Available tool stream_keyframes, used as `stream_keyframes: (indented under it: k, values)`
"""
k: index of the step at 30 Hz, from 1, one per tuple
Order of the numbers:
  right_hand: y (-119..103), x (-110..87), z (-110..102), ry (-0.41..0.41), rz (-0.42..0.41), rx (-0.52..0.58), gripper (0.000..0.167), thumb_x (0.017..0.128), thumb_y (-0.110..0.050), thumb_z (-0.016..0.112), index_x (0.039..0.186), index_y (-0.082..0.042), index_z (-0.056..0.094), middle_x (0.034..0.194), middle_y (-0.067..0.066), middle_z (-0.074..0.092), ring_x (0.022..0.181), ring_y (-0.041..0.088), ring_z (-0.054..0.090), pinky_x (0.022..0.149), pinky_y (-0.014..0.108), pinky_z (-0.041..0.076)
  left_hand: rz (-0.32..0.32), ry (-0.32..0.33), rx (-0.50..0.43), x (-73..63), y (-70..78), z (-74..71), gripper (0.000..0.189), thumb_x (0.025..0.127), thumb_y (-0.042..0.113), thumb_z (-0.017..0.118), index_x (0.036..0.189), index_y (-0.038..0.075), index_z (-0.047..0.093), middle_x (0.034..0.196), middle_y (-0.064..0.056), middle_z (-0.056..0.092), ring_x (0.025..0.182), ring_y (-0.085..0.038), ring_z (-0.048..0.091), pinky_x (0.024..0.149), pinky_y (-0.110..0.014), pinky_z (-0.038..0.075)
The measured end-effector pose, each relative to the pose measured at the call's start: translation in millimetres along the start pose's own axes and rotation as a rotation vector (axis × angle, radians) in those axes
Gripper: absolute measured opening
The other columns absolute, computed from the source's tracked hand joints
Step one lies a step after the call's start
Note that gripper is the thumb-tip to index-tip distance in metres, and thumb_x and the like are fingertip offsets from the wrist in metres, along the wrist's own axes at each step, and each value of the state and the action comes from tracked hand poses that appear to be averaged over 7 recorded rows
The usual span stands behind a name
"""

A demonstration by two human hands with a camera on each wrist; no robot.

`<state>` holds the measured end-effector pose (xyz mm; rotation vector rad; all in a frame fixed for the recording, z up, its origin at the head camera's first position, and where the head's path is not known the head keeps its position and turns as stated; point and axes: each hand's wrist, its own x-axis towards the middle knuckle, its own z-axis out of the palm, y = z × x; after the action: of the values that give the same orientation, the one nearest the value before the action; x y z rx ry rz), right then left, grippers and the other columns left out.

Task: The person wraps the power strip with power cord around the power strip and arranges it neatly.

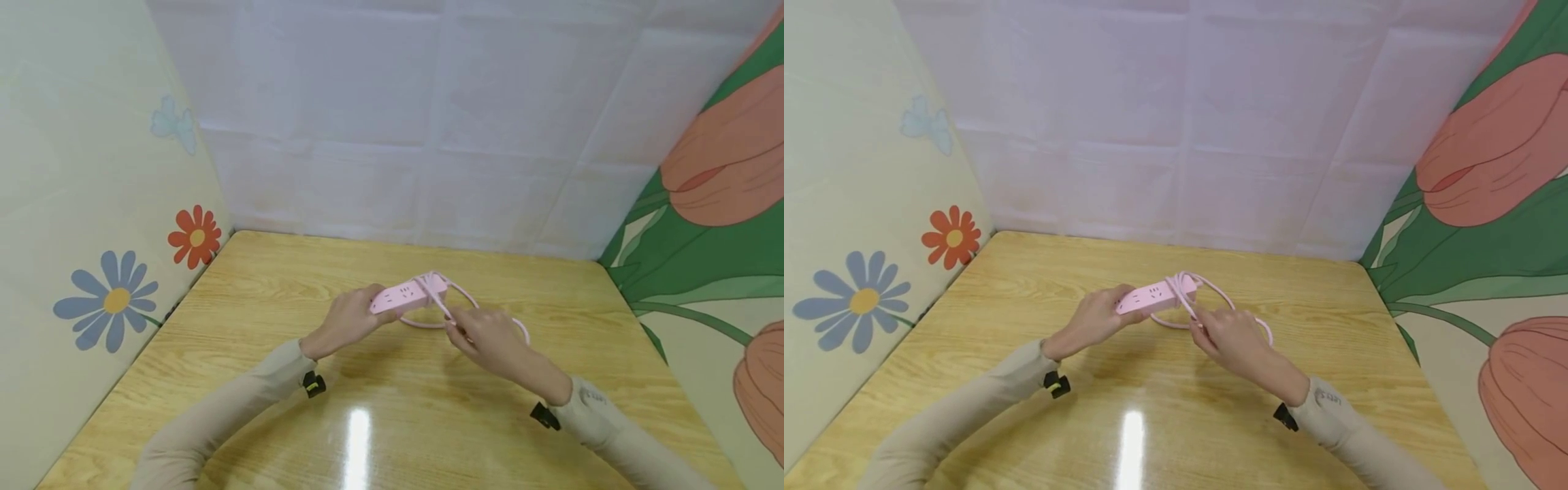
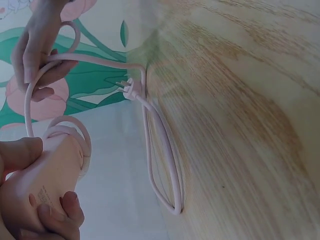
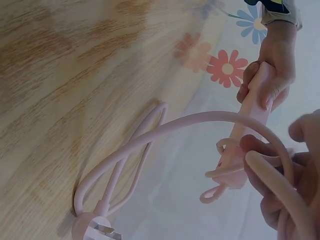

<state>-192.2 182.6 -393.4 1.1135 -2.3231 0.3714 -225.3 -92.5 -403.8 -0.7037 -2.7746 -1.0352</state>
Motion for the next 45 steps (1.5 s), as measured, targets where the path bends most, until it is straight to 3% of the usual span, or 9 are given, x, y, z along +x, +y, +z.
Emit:
stream_keyframes:
  k: [7, 12, 19, 27, 31, 35, 38, 42, 45]
  values:
    - [-2, 0.6, -2, -0.115, 0.016, 0.089, 0.007, 0.097, -0.014, 0.061, 0.098, -0.011, 0.067, 0.067, -0.011, 0.056, 0.054, 0.005, 0.048, 0.047, 0.026, 0.041, 0.002, 0.031, -0.055, 1.4, 2.3, -0.1, 0.049, 0.088, 0.039, 0.071, 0.121, 0.004, 0.064, 0.101, -0.005, 0.071, 0.075, -0.01, 0.062, 0.065, -0.029, 0.052]
    - [5, 2.6, -4, -0.262, 0.085, 0.356, 0.006, 0.099, -0.009, 0.059, 0.098, -0.009, 0.065, 0.075, -0.003, 0.067, 0.062, 0.008, 0.061, 0.054, 0.023, 0.049, 0.024, 0.072, -0.073, 1.3, 4.1, -0.4, 0.05, 0.087, 0.04, 0.071, 0.121, 0.004, 0.065, 0.104, -0.006, 0.071, 0.081, -0.013, 0.064, 0.069, -0.032, 0.052]
    - [18, 3.8, -3, -0.41, 0.164, 0.732, 0.017, 0.102, -0.007, 0.053, 0.11, 0.0, 0.067, 0.087, 0.005, 0.07, 0.074, 0.021, 0.067, 0.064, 0.032, 0.057, 0.052, 0.089, -0.088, 1.7, 7.6, -1.5, 0.049, 0.086, 0.037, 0.074, 0.122, 0.004, 0.065, 0.105, -0.006, 0.072, 0.083, -0.013, 0.065, 0.072, -0.034, 0.053]
    - [28, -0.2, -2, -0.48, 0.244, 0.807, 0.025, 0.102, -0.011, 0.055, 0.118, 0.001, 0.069, 0.093, 0.011, 0.069, 0.069, 0.017, 0.057, 0.063, 0.028, 0.052, 0.097, 0.081, -0.101, -0.1, 7.2, 1.3, 0.044, 0.085, 0.035, 0.075, 0.116, 0.005, 0.067, 0.097, -0.002, 0.072, 0.073, -0.007, 0.062, 0.065, -0.029, 0.052]
    - [34, -1.6, -3, -0.594, 0.347, 0.938, 0.029, 0.103, -0.017, 0.054, 0.125, -0.002, 0.067, 0.115, 0.013, 0.069, 0.095, 0.02, 0.063, 0.082, 0.038, 0.053, 0.123, 0.084, -0.101, -3.5, 6.4, 3.8, 0.043, 0.085, 0.034, 0.076, 0.116, 0.005, 0.067, 0.099, -0.002, 0.072, 0.075, -0.007, 0.063, 0.067, -0.029, 0.052]
    - [38, -0.9, -4, -0.692, 0.458, 1.093, 0.034, 0.103, -0.019, 0.055, 0.129, 0.001, 0.063, 0.133, 0.015, 0.06, 0.125, 0.03, 0.053, 0.102, 0.053, 0.042, 0.172, 0.095, -0.106, -5.6, 6.5, 6.2, 0.044, 0.084, 0.032, 0.077, 0.117, 0.005, 0.067, 0.101, -0.003, 0.072, 0.076, -0.007, 0.063, 0.067, -0.028, 0.052]
    - [38, -1.4, -1, -0.696, 0.479, 1.14, 0.032, 0.102, -0.013, 0.055, 0.127, 0.005, 0.063, 0.132, 0.021, 0.06, 0.126, 0.032, 0.053, 0.105, 0.051, 0.041, 0.203, 0.106, -0.092, -6.2, 6.9, 7.4, 0.045, 0.084, 0.032, 0.078, 0.118, 0.005, 0.067, 0.1, -0.004, 0.072, 0.075, -0.008, 0.063, 0.065, -0.026, 0.052]
    - [36, -4.6, 7, -0.621, 0.449, 1.111, 0.028, 0.102, -0.009, 0.054, 0.122, 0.007, 0.065, 0.125, 0.021, 0.064, 0.119, 0.032, 0.058, 0.099, 0.042, 0.047, 0.204, 0.109, -0.111, -5.8, 7.0, 7.9, 0.045, 0.084, 0.03, 0.078, 0.118, 0.003, 0.067, 0.1, -0.005, 0.073, 0.076, -0.009, 0.064, 0.066, -0.025, 0.052]
    - [35, -5.4, 10, -0.583, 0.44, 1.037, 0.027, 0.103, -0.014, 0.053, 0.118, 0.001, 0.07, 0.109, 0.015, 0.071, 0.098, 0.028, 0.066, 0.082, 0.035, 0.054, 0.189, 0.121, -0.134, -4.4, 6.3, 7.8, 0.047, 0.085, 0.03, 0.076, 0.119, 0.001, 0.066, 0.098, -0.005, 0.073, 0.073, -0.007, 0.063, 0.064, -0.026, 0.053]
